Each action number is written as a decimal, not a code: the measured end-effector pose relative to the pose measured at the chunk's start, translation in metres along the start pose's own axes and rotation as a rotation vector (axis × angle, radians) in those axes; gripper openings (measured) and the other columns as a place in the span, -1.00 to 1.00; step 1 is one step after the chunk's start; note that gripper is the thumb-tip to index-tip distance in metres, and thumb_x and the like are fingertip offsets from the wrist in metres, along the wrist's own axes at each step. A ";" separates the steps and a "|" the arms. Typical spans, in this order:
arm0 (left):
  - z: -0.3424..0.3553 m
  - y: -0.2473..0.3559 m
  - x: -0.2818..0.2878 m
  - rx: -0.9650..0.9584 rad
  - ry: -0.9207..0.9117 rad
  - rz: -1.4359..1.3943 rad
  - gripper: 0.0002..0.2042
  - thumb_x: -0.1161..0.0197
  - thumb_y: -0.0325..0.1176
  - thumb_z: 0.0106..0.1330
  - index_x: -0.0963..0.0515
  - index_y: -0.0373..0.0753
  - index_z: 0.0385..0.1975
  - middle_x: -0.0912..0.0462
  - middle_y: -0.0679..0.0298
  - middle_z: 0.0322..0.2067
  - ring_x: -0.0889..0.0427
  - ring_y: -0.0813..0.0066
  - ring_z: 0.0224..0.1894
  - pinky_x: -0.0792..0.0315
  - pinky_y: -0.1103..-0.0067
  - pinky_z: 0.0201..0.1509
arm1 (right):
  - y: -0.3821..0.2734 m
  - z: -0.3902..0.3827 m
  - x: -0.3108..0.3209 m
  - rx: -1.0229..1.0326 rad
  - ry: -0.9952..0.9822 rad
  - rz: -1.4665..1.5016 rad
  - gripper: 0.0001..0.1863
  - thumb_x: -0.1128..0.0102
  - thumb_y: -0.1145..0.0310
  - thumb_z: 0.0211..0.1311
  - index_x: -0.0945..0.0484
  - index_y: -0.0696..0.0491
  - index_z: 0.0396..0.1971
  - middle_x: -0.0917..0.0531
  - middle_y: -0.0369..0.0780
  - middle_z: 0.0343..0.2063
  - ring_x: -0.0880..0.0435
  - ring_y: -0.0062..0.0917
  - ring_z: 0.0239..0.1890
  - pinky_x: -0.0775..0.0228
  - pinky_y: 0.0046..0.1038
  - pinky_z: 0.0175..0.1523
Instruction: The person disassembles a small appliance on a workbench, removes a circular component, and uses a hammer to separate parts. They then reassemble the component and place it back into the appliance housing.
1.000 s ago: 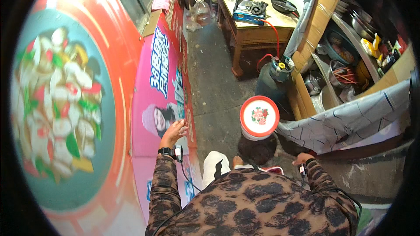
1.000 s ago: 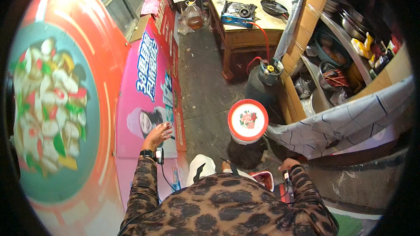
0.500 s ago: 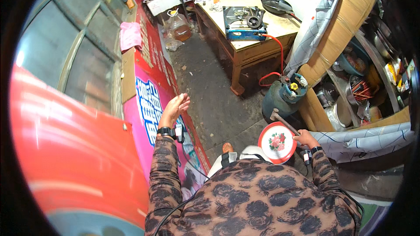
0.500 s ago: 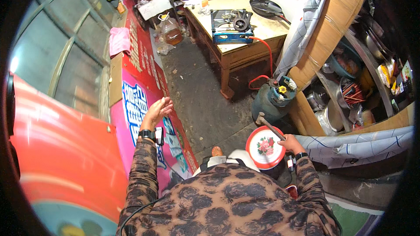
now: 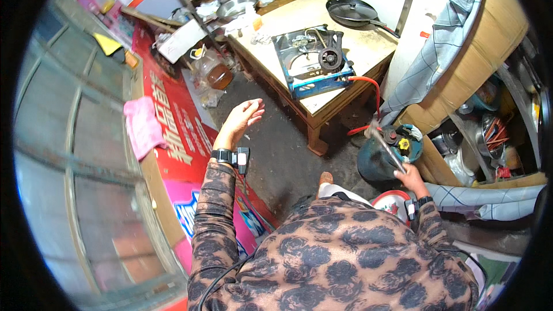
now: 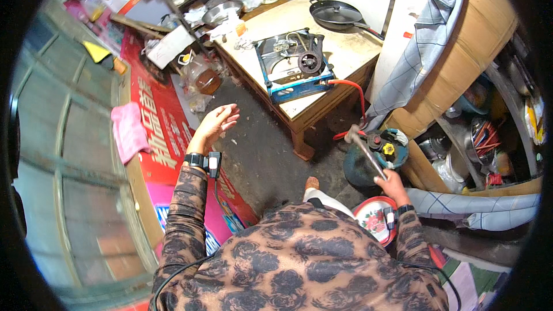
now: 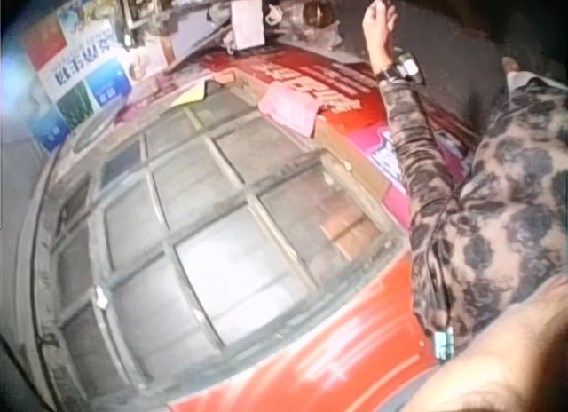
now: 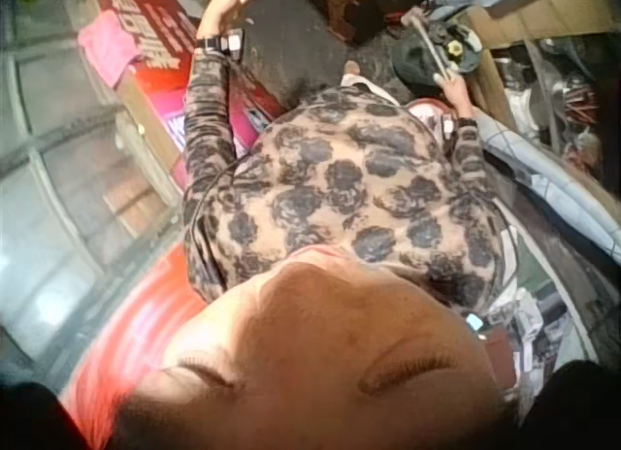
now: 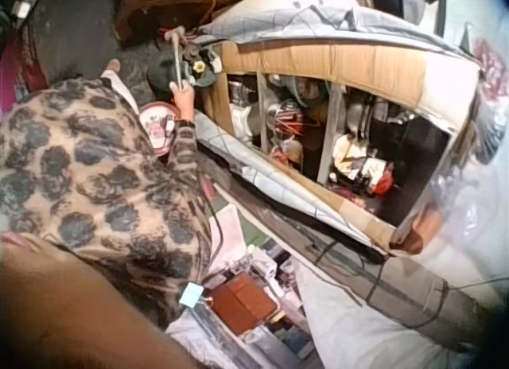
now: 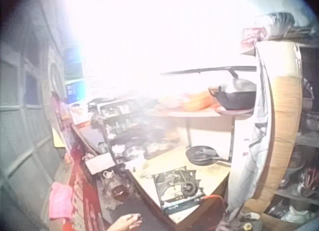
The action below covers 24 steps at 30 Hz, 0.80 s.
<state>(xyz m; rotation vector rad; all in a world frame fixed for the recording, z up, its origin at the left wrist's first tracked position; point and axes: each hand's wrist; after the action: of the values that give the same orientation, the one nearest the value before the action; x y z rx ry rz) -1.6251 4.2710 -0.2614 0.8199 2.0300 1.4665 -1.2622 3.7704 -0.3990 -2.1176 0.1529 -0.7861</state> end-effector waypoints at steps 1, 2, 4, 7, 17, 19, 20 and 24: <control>0.026 0.010 0.003 -0.004 -0.021 0.028 -0.48 -0.21 -0.07 0.42 -0.41 -0.32 0.22 -0.56 0.19 0.07 -0.57 0.48 0.07 -0.47 0.58 0.14 | -0.018 0.018 -0.004 0.121 0.064 0.013 -0.74 -0.34 0.28 0.16 -0.49 0.15 -0.46 -0.48 -0.33 -0.61 -0.46 -0.62 -0.56 -0.36 -0.43 -0.45; 0.051 0.018 0.003 -0.007 -0.039 0.052 -0.47 -0.22 -0.07 0.41 -0.41 -0.33 0.22 -0.57 0.20 0.07 -0.57 0.50 0.06 -0.47 0.60 0.12 | -0.038 0.035 -0.003 0.210 0.122 0.029 -0.74 -0.33 0.27 0.18 -0.49 0.14 -0.45 -0.46 -0.35 -0.61 -0.46 -0.64 -0.57 -0.35 -0.45 -0.49; 0.096 0.031 0.003 -0.034 -0.074 0.077 -0.47 -0.22 -0.08 0.41 -0.41 -0.34 0.22 -0.57 0.23 0.03 -0.57 0.55 0.02 -0.47 0.65 0.10 | -0.077 0.058 0.004 0.111 0.175 0.118 -0.77 -0.31 0.29 0.21 -0.49 0.11 -0.41 -0.45 -0.39 -0.61 -0.43 -0.72 -0.58 -0.31 -0.53 -0.51; 0.164 0.048 -0.008 0.003 -0.215 0.108 -0.50 -0.23 -0.12 0.41 -0.40 -0.29 0.23 -0.58 0.26 0.05 -0.57 0.55 0.05 -0.45 0.60 0.13 | -0.135 0.083 0.007 0.252 0.386 0.143 -0.84 -0.31 0.36 0.20 -0.50 0.08 -0.39 -0.46 -0.42 -0.60 -0.39 -0.77 -0.56 -0.27 -0.61 -0.44; 0.398 0.017 -0.089 -0.066 -0.441 0.798 -0.34 -0.41 -0.13 0.20 -0.42 -0.45 0.20 -0.63 0.05 0.01 -0.62 0.37 0.01 -0.50 0.52 0.08 | -0.227 0.155 -0.034 0.146 0.665 0.153 -0.74 -0.33 0.27 0.25 -0.47 0.10 -0.43 -0.39 -0.44 -0.55 -0.31 -0.74 -0.45 -0.24 -0.54 -0.36; 0.421 0.004 -0.097 -0.030 -0.494 0.702 -0.37 -0.48 -0.13 0.15 -0.50 -0.49 0.09 -0.67 0.16 -0.13 -0.63 0.47 -0.11 -0.50 0.57 -0.01 | -0.235 0.156 -0.065 0.083 0.643 0.236 -0.76 -0.32 0.28 0.26 -0.48 0.12 -0.40 -0.38 -0.45 -0.52 -0.30 -0.74 -0.42 -0.24 -0.56 -0.33; 0.432 0.002 -0.099 0.075 -0.602 0.573 -0.54 -0.50 -0.18 0.14 -0.59 -0.42 -0.10 -0.68 0.30 -0.28 -0.59 0.58 -0.26 -0.48 0.64 -0.14 | -0.239 0.154 -0.078 0.036 0.633 0.257 -0.77 -0.31 0.29 0.26 -0.49 0.12 -0.39 -0.39 -0.46 -0.52 -0.30 -0.74 -0.42 -0.24 -0.57 -0.32; 0.448 -0.006 -0.104 0.250 -0.762 0.288 -0.76 -0.46 -0.26 0.21 -0.61 -0.28 -0.32 -0.62 0.43 -0.43 -0.51 0.71 -0.41 -0.40 0.74 -0.32 | -0.260 0.147 -0.123 -0.154 0.641 0.385 -0.78 -0.31 0.24 0.30 -0.51 0.06 -0.35 -0.37 -0.48 -0.58 -0.29 -0.82 -0.51 -0.19 -0.62 -0.44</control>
<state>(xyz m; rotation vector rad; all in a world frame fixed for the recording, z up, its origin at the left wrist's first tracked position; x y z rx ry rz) -1.2414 4.4872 -0.3932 1.5437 1.5477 0.8224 -1.3164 4.0805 -0.3263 -1.8162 0.9551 -1.2114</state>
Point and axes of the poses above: each hand's wrist, its own z-axis towards the middle knuckle, its own x-axis out of the back of the hand, y = z × x
